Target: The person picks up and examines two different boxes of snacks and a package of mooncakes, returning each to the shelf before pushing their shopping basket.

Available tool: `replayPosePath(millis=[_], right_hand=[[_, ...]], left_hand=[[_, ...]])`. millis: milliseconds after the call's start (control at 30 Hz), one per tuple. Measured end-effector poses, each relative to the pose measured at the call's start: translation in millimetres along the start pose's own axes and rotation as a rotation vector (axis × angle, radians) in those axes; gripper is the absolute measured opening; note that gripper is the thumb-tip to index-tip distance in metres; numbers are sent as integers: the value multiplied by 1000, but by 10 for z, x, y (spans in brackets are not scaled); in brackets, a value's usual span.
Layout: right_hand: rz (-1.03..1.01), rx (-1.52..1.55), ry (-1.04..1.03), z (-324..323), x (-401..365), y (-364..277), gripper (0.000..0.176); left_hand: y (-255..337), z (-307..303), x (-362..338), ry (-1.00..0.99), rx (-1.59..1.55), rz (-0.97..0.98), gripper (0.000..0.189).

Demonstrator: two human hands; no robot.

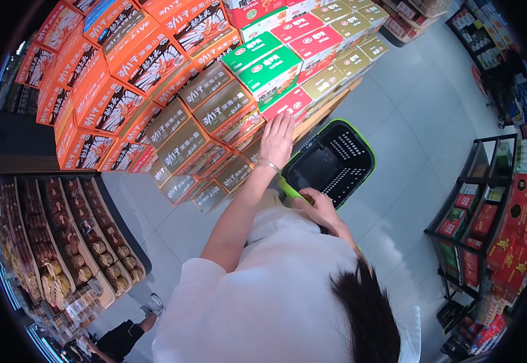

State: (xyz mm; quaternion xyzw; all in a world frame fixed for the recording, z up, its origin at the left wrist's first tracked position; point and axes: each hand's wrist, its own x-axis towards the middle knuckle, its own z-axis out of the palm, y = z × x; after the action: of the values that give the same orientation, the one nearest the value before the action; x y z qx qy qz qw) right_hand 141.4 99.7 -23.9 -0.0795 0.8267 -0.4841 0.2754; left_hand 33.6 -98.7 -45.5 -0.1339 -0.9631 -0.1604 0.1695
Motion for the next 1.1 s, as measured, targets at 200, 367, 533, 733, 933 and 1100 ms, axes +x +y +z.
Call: replayPosePath(millis=[200,367,533,733,933,1100], right_hand=[[-36,-28,-14,23,-8,-66,35],[-64,-74,-37,63,-11,-66,32],[-100,-61,-28,82,-40,-88,30],[-213,-103,21,125,-101,-66,27],[-176,-117,1,133,-123,-69,28],[-152,-117,-14,139,-109,-79,29]], left_hand=[[35,16,32,-9,15,-38,54],[31,40,21,-80,62,-48,66],[102,29,18,-81,71,-90,59],[56,-28,101,-123,120,-50,57],[91,-186,164,-217,89,-54,64],[242,-168,18,-172,-64,31,65]])
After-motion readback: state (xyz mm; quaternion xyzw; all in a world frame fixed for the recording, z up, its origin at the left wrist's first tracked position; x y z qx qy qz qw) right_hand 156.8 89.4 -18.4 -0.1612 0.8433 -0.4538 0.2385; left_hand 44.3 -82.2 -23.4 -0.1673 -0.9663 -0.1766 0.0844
